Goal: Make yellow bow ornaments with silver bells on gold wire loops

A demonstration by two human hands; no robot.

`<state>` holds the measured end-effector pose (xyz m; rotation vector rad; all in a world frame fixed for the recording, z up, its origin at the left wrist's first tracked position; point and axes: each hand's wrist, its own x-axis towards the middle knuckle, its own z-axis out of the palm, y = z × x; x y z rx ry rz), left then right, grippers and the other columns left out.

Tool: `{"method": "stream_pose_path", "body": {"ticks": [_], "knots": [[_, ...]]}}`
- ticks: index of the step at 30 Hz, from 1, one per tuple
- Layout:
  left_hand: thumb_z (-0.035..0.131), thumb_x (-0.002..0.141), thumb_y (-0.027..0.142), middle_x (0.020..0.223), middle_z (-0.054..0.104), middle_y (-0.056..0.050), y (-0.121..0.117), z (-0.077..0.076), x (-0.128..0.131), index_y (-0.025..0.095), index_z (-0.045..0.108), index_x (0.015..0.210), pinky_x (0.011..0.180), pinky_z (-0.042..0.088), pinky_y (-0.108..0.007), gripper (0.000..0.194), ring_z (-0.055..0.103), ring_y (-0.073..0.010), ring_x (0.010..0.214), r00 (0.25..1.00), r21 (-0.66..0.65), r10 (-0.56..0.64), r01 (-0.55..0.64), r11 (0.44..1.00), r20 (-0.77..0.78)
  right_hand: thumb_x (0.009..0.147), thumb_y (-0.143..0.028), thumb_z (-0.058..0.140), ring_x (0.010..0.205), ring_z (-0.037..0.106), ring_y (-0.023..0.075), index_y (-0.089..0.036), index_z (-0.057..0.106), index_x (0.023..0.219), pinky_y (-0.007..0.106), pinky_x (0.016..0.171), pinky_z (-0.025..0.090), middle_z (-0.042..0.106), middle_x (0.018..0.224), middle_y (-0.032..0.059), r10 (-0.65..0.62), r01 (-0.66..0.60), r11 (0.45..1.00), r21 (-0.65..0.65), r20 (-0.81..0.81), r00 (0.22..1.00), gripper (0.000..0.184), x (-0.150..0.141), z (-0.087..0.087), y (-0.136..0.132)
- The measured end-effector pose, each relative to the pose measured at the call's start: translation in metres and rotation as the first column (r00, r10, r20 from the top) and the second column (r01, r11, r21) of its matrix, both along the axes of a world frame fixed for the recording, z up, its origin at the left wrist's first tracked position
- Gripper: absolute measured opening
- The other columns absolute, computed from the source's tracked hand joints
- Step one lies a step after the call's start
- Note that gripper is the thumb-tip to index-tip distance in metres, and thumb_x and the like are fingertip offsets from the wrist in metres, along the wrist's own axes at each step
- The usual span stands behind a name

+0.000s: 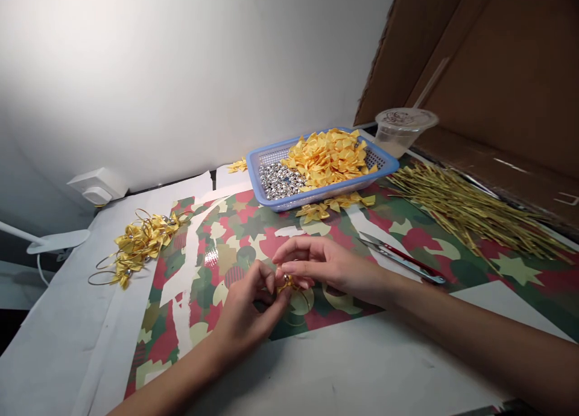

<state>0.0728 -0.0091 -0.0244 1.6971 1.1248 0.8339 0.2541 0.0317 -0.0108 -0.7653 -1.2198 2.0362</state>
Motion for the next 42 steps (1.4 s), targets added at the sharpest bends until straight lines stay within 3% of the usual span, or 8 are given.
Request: {"method": "stream_pose_path", "body": {"ticks": [4, 8, 12, 18, 21, 24, 29, 42], "knots": [[0.054, 0.085, 0.020, 0.067, 0.055, 0.002, -0.001, -0.001, 0.000, 0.024, 0.028, 0.071, 0.046, 0.034, -0.022, 0.030, 0.044, -0.0096, 0.051, 0.999, 0.036, 0.029, -0.028, 0.999, -0.026, 0.073, -0.032, 0.074, 0.051, 0.047, 0.0056, -0.016, 0.065, 0.089, 0.019, 0.051, 0.037, 0.059, 0.060, -0.0056, -0.026, 0.027, 0.999, -0.040, 0.042, 0.999, 0.024, -0.001, -0.004, 0.003], [0.056, 0.085, 0.019, 0.066, 0.055, 0.002, -0.003, -0.001, -0.001, 0.024, 0.029, 0.070, 0.048, 0.035, -0.022, 0.031, 0.047, -0.0106, 0.053, 0.997, 0.092, 0.070, -0.068, 0.993, -0.019, 0.069, -0.033, 0.078, 0.049, 0.047, 0.0051, -0.016, 0.065, 0.090, 0.020, 0.051, 0.041, 0.063, 0.066, -0.0034, -0.067, 0.073, 0.995, -0.067, 0.091, 0.994, 0.029, -0.001, -0.009, 0.006], [0.057, 0.087, 0.021, 0.069, 0.057, 0.002, 0.000, -0.002, -0.003, 0.023, 0.029, 0.072, 0.050, 0.038, -0.022, 0.032, 0.048, -0.0102, 0.055, 0.991, 0.033, 0.110, -0.112, 0.993, 0.076, 0.067, -0.036, 0.079, 0.055, 0.053, 0.0082, -0.018, 0.065, 0.084, 0.021, 0.052, 0.044, 0.062, 0.071, -0.0017, -0.088, 0.097, 0.993, -0.061, 0.139, 0.986, 0.028, 0.001, -0.010, 0.006], [0.058, 0.088, 0.024, 0.070, 0.060, 0.002, 0.003, -0.002, -0.002, 0.023, 0.029, 0.072, 0.050, 0.041, -0.021, 0.033, 0.052, -0.0111, 0.058, 0.981, -0.074, 0.122, -0.112, 0.991, 0.150, 0.069, -0.035, 0.077, 0.063, 0.051, 0.0093, -0.018, 0.062, 0.076, 0.020, 0.055, 0.043, 0.055, 0.071, -0.0034, -0.073, 0.059, 0.991, 0.121, 0.115, 0.991, 0.023, 0.001, -0.002, 0.002], [0.057, 0.087, 0.023, 0.066, 0.057, 0.003, 0.002, -0.001, -0.001, 0.023, 0.029, 0.071, 0.049, 0.041, -0.021, 0.032, 0.050, -0.0099, 0.054, 0.990, -0.028, 0.091, -0.089, 0.996, 0.110, 0.075, -0.031, 0.070, 0.053, 0.038, 0.0079, -0.018, 0.062, 0.078, 0.020, 0.049, 0.034, 0.044, 0.061, -0.0064, -0.073, 0.026, 0.958, 0.286, 0.157, 0.985, 0.016, 0.001, -0.003, 0.000], [0.058, 0.083, 0.019, 0.064, 0.053, 0.004, 0.001, 0.001, 0.000, 0.023, 0.029, 0.069, 0.049, 0.041, -0.022, 0.033, 0.050, -0.0101, 0.054, 0.995, 0.059, 0.098, -0.098, 0.993, 0.000, 0.081, -0.027, 0.063, 0.055, 0.040, 0.0095, -0.018, 0.062, 0.079, 0.022, 0.051, 0.035, 0.046, 0.062, -0.0052, -0.075, 0.003, 0.934, 0.357, 0.188, 0.979, 0.010, 0.002, -0.008, -0.001], [0.056, 0.079, 0.015, 0.060, 0.050, 0.005, 0.001, 0.000, 0.000, 0.024, 0.027, 0.067, 0.047, 0.038, -0.022, 0.032, 0.048, -0.0100, 0.051, 0.992, 0.169, 0.069, -0.051, 0.984, -0.101, 0.082, -0.024, 0.059, 0.066, 0.053, 0.0128, -0.018, 0.059, 0.075, 0.026, 0.062, 0.044, 0.057, 0.073, -0.0003, -0.054, -0.014, 0.927, 0.375, 0.170, 0.984, 0.009, 0.003, -0.012, -0.001], [0.053, 0.080, 0.015, 0.059, 0.051, 0.004, 0.001, 0.001, 0.001, 0.025, 0.024, 0.068, 0.046, 0.035, -0.021, 0.032, 0.047, -0.0113, 0.050, 0.973, 0.267, 0.071, -0.010, 0.964, -0.219, 0.081, -0.021, 0.056, 0.067, 0.054, 0.0133, -0.018, 0.060, 0.076, 0.027, 0.063, 0.044, 0.057, 0.073, 0.0004, -0.054, -0.016, 0.935, 0.353, 0.186, 0.981, 0.007, 0.001, -0.011, -0.001]]}}
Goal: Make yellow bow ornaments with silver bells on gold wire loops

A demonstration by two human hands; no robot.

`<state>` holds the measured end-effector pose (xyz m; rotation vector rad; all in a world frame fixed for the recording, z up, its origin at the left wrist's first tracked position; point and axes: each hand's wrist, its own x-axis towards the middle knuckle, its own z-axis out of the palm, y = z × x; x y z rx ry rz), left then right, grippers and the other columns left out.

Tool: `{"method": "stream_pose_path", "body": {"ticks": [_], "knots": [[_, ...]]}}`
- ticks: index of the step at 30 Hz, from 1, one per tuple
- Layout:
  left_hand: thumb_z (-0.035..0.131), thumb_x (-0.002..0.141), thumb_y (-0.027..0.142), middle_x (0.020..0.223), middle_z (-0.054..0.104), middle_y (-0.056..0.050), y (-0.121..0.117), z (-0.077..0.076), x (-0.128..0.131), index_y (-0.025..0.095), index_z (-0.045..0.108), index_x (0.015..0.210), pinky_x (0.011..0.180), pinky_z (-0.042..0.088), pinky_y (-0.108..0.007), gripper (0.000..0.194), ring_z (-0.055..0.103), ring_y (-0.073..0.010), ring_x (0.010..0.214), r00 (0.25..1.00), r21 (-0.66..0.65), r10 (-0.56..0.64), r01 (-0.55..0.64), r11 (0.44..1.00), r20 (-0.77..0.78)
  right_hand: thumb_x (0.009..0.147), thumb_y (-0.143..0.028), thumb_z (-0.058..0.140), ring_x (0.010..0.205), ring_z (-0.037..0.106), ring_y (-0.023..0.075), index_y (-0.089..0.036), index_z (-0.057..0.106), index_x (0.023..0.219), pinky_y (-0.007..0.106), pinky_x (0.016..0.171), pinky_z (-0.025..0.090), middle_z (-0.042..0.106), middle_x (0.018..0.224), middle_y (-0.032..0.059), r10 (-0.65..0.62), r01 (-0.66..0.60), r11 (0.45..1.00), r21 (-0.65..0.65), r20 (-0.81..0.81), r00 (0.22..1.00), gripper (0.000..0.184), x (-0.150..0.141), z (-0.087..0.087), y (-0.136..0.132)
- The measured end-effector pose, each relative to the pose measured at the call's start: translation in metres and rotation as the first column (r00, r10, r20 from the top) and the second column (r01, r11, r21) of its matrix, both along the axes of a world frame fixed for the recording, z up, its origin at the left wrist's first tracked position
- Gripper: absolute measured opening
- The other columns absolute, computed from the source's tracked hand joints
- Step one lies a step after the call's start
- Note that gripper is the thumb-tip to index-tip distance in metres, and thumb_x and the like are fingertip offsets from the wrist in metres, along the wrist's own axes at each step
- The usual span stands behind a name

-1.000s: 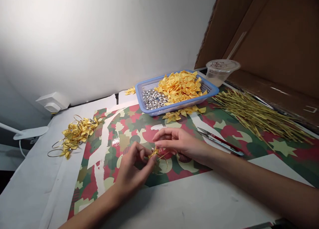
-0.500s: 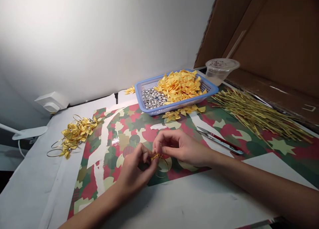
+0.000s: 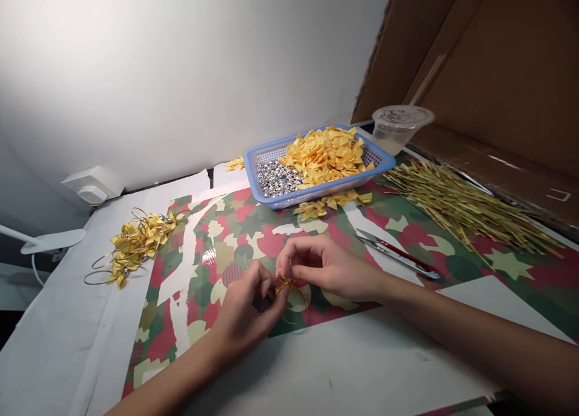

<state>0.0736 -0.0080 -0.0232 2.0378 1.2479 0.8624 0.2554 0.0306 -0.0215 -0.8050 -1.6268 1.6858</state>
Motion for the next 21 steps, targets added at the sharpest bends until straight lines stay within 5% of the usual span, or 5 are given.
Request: {"method": "stream_pose_path", "body": {"ticks": [13, 21], "knots": [[0.055, 0.080, 0.008, 0.064, 0.064, 0.003, -0.0050, -0.0043, -0.0021, 0.024, 0.026, 0.070, 0.047, 0.044, -0.018, 0.035, 0.057, -0.0104, 0.051, 0.999, 0.210, -0.008, 0.001, 0.978, 0.036, 0.072, -0.045, 0.074, 0.069, 0.055, 0.0118, -0.019, 0.052, 0.066, 0.027, 0.067, 0.043, 0.058, 0.073, -0.0012, -0.074, 0.056, 0.990, -0.129, -0.137, 0.988, 0.034, -0.0003, 0.0022, 0.0067], [0.059, 0.083, 0.011, 0.072, 0.065, 0.003, -0.0028, -0.0009, -0.0029, 0.024, 0.028, 0.070, 0.052, 0.050, -0.017, 0.035, 0.058, -0.0089, 0.058, 0.937, -0.029, 0.126, -0.124, 0.992, 0.326, 0.073, -0.048, 0.072, 0.063, 0.047, 0.0109, -0.020, 0.049, 0.071, 0.024, 0.055, 0.039, 0.051, 0.071, -0.0028, -0.091, 0.087, 0.995, -0.053, -0.096, 0.991, 0.036, 0.0066, 0.0096, 0.0071]]}}
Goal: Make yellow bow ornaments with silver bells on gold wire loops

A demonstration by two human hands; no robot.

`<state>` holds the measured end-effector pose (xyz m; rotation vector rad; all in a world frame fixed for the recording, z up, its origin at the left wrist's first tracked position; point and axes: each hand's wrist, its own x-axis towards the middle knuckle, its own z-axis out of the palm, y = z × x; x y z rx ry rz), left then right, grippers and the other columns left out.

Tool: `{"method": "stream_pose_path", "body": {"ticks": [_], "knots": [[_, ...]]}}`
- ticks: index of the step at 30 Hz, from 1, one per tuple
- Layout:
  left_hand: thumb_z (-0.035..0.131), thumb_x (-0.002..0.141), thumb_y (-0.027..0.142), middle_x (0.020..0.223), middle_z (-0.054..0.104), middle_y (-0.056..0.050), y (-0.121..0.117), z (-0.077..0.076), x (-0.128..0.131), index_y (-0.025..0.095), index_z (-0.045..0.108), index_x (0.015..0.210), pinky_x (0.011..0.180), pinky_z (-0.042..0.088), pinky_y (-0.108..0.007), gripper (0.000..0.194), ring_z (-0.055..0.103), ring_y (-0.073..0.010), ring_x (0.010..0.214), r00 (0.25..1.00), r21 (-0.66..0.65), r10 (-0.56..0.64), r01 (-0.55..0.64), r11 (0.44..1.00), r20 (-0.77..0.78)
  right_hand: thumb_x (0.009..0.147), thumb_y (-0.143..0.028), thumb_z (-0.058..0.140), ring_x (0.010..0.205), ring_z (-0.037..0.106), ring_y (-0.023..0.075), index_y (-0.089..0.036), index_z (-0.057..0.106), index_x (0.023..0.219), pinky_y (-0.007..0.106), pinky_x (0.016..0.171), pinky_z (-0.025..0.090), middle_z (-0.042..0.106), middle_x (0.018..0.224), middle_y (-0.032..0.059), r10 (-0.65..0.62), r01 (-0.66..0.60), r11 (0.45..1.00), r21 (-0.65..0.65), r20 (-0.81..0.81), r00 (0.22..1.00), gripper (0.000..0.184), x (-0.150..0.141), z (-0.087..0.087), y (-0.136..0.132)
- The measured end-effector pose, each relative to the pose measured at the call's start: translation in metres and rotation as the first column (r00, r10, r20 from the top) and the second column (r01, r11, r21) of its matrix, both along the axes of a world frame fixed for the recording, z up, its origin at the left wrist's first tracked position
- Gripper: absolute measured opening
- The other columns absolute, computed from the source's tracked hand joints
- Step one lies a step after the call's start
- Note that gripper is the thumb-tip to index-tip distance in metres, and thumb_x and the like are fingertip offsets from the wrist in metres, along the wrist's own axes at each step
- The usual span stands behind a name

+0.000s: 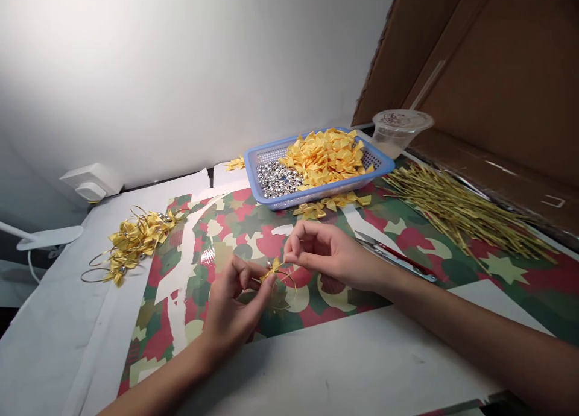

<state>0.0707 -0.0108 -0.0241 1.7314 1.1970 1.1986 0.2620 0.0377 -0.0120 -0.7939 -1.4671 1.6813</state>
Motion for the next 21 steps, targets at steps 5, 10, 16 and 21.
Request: {"method": "stream_pose_path", "body": {"ticks": [5, 10, 16, 21], "knots": [[0.061, 0.082, 0.012, 0.071, 0.064, 0.004, 0.001, 0.002, 0.000, 0.023, 0.031, 0.071, 0.051, 0.049, -0.017, 0.034, 0.057, -0.0089, 0.057, 0.994, -0.071, 0.022, -0.014, 0.997, 0.107, 0.083, -0.030, 0.060, 0.056, 0.043, 0.0101, -0.021, 0.050, 0.076, 0.021, 0.046, 0.036, 0.047, 0.068, -0.0039, 0.039, -0.052, 0.994, 0.097, 0.132, 0.990, 0.015, 0.006, 0.007, -0.004], [0.063, 0.082, 0.014, 0.069, 0.065, 0.005, 0.003, 0.006, 0.000, 0.023, 0.032, 0.070, 0.049, 0.048, -0.017, 0.034, 0.055, -0.0074, 0.053, 0.974, -0.173, 0.057, -0.018, 0.985, 0.220, 0.079, -0.007, 0.050, 0.063, 0.047, 0.0106, -0.020, 0.051, 0.074, 0.024, 0.059, 0.040, 0.055, 0.075, -0.0013, 0.015, -0.119, 0.927, 0.356, 0.281, 0.960, 0.014, 0.008, 0.009, -0.007], [0.069, 0.080, 0.018, 0.067, 0.068, 0.006, 0.007, 0.011, 0.001, 0.021, 0.032, 0.069, 0.051, 0.049, -0.014, 0.038, 0.057, -0.0055, 0.053, 0.940, -0.264, 0.081, 0.010, 0.964, 0.330, 0.076, 0.002, 0.046, 0.061, 0.043, 0.0101, -0.020, 0.047, 0.075, 0.021, 0.056, 0.035, 0.054, 0.071, -0.0029, 0.013, -0.215, 0.822, 0.528, 0.359, 0.933, 0.022, 0.004, 0.002, -0.011], [0.072, 0.078, 0.019, 0.066, 0.068, 0.007, 0.009, 0.011, 0.001, 0.021, 0.033, 0.070, 0.052, 0.048, -0.012, 0.039, 0.056, -0.0043, 0.055, 0.926, -0.309, 0.104, 0.014, 0.951, 0.364, 0.075, 0.004, 0.043, 0.057, 0.039, 0.0100, -0.021, 0.041, 0.072, 0.021, 0.054, 0.033, 0.046, 0.066, -0.0044, 0.023, -0.233, 0.787, 0.571, 0.351, 0.936, 0.025, -0.001, -0.003, -0.014]]}}
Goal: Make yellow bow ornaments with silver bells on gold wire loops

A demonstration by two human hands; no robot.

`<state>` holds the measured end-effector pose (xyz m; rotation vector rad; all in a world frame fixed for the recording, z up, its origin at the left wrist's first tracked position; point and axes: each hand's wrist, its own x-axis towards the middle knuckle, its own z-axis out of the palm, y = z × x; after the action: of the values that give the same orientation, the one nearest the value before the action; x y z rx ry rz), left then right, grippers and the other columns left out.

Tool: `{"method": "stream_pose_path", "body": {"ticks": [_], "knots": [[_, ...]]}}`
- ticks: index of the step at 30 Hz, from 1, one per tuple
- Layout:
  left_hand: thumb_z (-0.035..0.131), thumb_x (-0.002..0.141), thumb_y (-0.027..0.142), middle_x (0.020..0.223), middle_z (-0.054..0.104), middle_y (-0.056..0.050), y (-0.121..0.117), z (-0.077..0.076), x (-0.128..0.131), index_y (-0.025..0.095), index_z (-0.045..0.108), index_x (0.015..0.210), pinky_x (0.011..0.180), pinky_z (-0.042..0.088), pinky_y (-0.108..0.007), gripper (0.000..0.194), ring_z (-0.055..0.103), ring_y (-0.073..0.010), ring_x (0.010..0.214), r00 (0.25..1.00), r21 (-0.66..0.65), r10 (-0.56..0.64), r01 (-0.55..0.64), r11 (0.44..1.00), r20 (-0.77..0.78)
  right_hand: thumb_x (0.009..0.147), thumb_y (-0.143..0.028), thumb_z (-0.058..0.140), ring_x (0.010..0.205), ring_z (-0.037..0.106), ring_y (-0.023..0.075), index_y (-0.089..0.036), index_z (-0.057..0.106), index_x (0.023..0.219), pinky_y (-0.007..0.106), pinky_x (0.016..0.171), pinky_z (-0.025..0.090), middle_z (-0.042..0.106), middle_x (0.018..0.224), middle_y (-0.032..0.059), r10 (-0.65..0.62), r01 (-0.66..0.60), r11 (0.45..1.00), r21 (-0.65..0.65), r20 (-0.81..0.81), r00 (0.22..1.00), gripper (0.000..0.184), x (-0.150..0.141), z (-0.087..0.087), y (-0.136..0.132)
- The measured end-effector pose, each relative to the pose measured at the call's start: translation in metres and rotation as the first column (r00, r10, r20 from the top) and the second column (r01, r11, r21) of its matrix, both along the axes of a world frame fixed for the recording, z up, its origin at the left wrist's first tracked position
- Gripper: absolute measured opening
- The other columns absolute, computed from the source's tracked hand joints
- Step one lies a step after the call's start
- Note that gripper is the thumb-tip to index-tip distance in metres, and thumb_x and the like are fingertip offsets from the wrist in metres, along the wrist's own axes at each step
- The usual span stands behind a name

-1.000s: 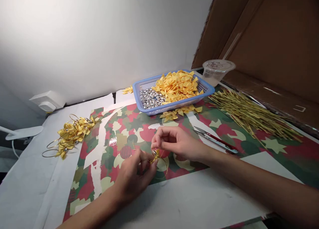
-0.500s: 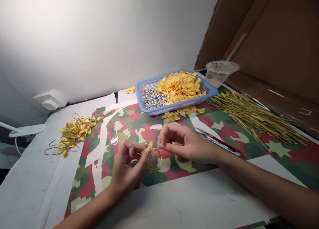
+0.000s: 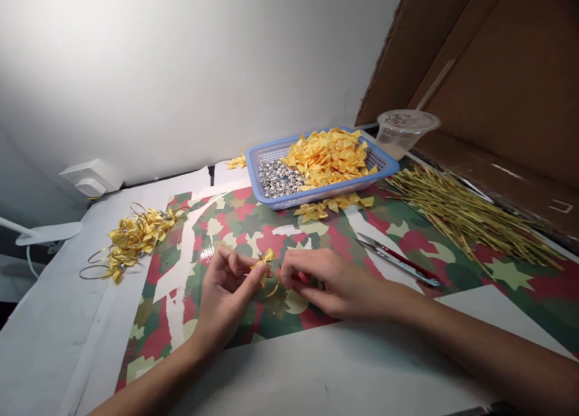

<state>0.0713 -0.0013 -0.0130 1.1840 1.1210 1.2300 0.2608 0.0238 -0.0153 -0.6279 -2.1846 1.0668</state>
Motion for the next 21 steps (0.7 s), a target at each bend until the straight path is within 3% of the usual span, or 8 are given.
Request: {"method": "stream_pose_path", "body": {"ticks": [4, 8, 13, 15, 21], "knots": [[0.072, 0.078, 0.020, 0.067, 0.068, 0.006, 0.001, 0.000, 0.000, 0.021, 0.034, 0.070, 0.053, 0.048, -0.012, 0.039, 0.056, -0.0047, 0.055, 1.000, -0.021, -0.020, 0.020, 1.000, -0.001, 0.076, 0.004, 0.043, 0.058, 0.041, 0.0093, -0.020, 0.043, 0.071, 0.020, 0.054, 0.033, 0.046, 0.066, -0.0044, 0.035, -0.035, 0.998, -0.061, 0.001, 0.999, 0.025, -0.005, -0.003, -0.006], [0.072, 0.079, 0.021, 0.069, 0.068, 0.005, 0.000, -0.002, -0.002, 0.021, 0.036, 0.072, 0.056, 0.049, -0.015, 0.036, 0.059, -0.0068, 0.059, 0.998, -0.028, -0.060, 0.060, 0.998, -0.011, 0.083, -0.010, 0.056, 0.058, 0.048, 0.0084, -0.019, 0.050, 0.076, 0.020, 0.055, 0.039, 0.052, 0.067, -0.0045, 0.032, -0.038, 0.971, -0.236, -0.030, 0.999, 0.013, -0.006, -0.001, -0.011], [0.070, 0.081, 0.023, 0.069, 0.066, 0.004, -0.005, -0.004, 0.000, 0.022, 0.035, 0.073, 0.053, 0.048, -0.018, 0.036, 0.055, -0.0076, 0.056, 0.994, -0.065, -0.110, 0.110, 0.992, 0.000, 0.088, -0.032, 0.055, 0.061, 0.054, 0.0102, -0.019, 0.055, 0.079, 0.020, 0.052, 0.045, 0.056, 0.074, -0.0013, -0.315, 0.229, 0.867, -0.442, -0.131, 0.940, 0.016, -0.008, 0.006, -0.006], [0.071, 0.080, 0.023, 0.068, 0.064, 0.004, -0.007, -0.003, 0.002, 0.022, 0.036, 0.073, 0.049, 0.044, -0.017, 0.036, 0.051, -0.0065, 0.053, 0.994, -0.074, -0.106, 0.106, 0.992, 0.005, 0.087, -0.034, 0.055, 0.062, 0.054, 0.0101, -0.019, 0.057, 0.078, 0.021, 0.052, 0.045, 0.055, 0.079, -0.0003, -0.370, 0.268, 0.836, -0.479, -0.131, 0.920, 0.018, -0.009, 0.006, -0.003], [0.069, 0.079, 0.022, 0.068, 0.063, 0.002, -0.010, -0.004, 0.004, 0.022, 0.038, 0.073, 0.047, 0.042, -0.018, 0.031, 0.054, -0.0090, 0.056, 0.986, -0.030, -0.155, 0.154, 0.988, -0.054, 0.078, -0.037, 0.066, 0.056, 0.046, 0.0080, -0.017, 0.064, 0.079, 0.022, 0.048, 0.036, 0.054, 0.080, -0.0004, -0.264, 0.159, 0.757, -0.634, -0.075, 0.962, 0.021, -0.011, 0.002, -0.002]]}}
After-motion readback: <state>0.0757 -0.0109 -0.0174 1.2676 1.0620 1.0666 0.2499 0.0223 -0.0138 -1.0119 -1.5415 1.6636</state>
